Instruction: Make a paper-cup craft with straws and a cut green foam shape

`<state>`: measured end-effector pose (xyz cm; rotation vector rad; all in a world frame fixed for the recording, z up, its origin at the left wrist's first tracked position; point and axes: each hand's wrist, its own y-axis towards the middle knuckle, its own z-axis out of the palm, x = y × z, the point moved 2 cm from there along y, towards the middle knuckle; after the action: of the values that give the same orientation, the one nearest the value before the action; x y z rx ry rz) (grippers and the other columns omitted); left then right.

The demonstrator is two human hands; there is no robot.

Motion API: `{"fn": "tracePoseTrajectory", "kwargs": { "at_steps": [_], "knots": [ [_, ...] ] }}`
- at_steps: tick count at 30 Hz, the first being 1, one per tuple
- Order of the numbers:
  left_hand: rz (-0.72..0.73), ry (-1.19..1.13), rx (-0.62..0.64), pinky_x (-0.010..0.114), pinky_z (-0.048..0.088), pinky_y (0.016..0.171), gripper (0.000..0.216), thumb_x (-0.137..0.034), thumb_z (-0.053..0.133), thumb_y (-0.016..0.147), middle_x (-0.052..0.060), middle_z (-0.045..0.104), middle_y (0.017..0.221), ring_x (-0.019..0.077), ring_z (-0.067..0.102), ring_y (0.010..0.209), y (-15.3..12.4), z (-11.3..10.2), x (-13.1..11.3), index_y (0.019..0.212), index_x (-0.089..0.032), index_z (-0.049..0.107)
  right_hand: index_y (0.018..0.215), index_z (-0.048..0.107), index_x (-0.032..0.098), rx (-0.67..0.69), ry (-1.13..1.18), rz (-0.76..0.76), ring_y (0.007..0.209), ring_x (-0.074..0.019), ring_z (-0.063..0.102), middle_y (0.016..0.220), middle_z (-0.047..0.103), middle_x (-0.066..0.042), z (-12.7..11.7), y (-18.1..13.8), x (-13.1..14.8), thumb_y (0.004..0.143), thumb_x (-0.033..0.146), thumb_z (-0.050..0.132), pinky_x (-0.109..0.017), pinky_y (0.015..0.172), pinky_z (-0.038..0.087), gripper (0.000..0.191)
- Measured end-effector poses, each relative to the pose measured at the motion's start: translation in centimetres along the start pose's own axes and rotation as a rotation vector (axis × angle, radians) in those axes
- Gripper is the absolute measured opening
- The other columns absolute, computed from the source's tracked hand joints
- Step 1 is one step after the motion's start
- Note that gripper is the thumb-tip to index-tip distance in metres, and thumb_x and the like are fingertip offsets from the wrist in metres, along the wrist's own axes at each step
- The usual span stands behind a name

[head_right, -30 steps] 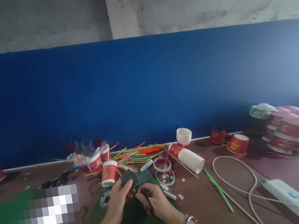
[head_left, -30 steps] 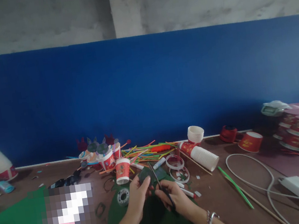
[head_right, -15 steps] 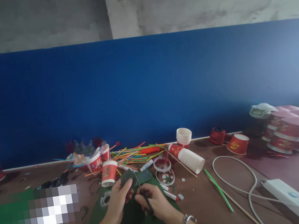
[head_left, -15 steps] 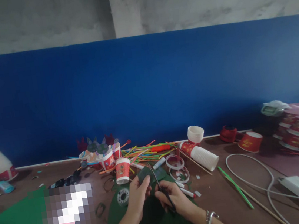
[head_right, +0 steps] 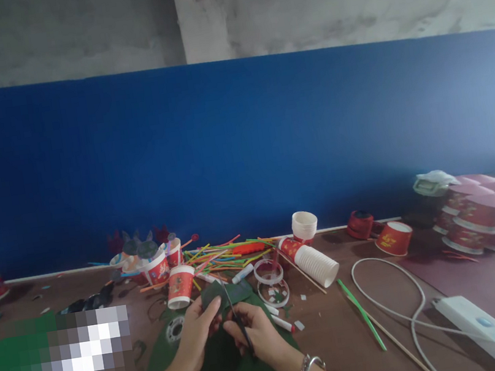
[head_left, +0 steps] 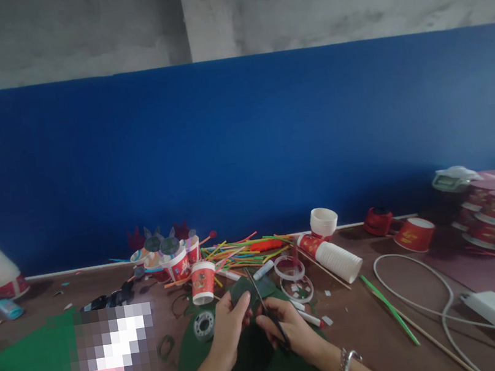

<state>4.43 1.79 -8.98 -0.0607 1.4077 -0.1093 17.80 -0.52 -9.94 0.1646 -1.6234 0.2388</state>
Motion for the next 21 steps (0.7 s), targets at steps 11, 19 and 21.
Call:
{"fn": "tracePoseTrajectory", "kwargs": {
  "at_steps": [11,19,21],
  "knots": [
    [-0.02,-0.027,-0.014,0.017,0.036,0.045,0.034,-0.045,0.073,0.063,-0.005,0.054,0.053,0.009,0.05,0.049,-0.14,0.06,-0.54,0.072,-0.015,0.059,0.073,0.052,0.017,-0.012,-0.038,-0.013,0.036,-0.0052,0.037,0.045,0.043,0.008,0.0,0.1,0.19,0.073,0.047,0.064,-0.016,0.035,0.028,0.032],
    [-0.024,-0.013,-0.018,0.017,0.034,0.043,0.034,-0.045,0.073,0.062,-0.005,0.054,0.052,0.0087,0.049,0.047,-0.01,-0.07,-0.51,0.072,-0.016,0.06,0.071,0.052,0.017,-0.023,-0.072,0.028,0.034,-0.0046,0.035,0.042,0.042,0.009,-0.13,-0.02,0.21,0.074,0.042,0.062,-0.015,0.033,0.025,0.027],
    [-0.021,-0.015,-0.023,0.017,0.033,0.043,0.035,-0.046,0.073,0.061,-0.005,0.054,0.051,0.0085,0.048,0.046,-0.07,-0.08,-0.61,0.072,-0.016,0.06,0.071,0.052,0.017,-0.023,-0.085,0.029,0.034,-0.0046,0.035,0.042,0.042,0.009,-0.19,-0.02,0.25,0.073,0.042,0.062,-0.015,0.033,0.025,0.027]
  ]
}}
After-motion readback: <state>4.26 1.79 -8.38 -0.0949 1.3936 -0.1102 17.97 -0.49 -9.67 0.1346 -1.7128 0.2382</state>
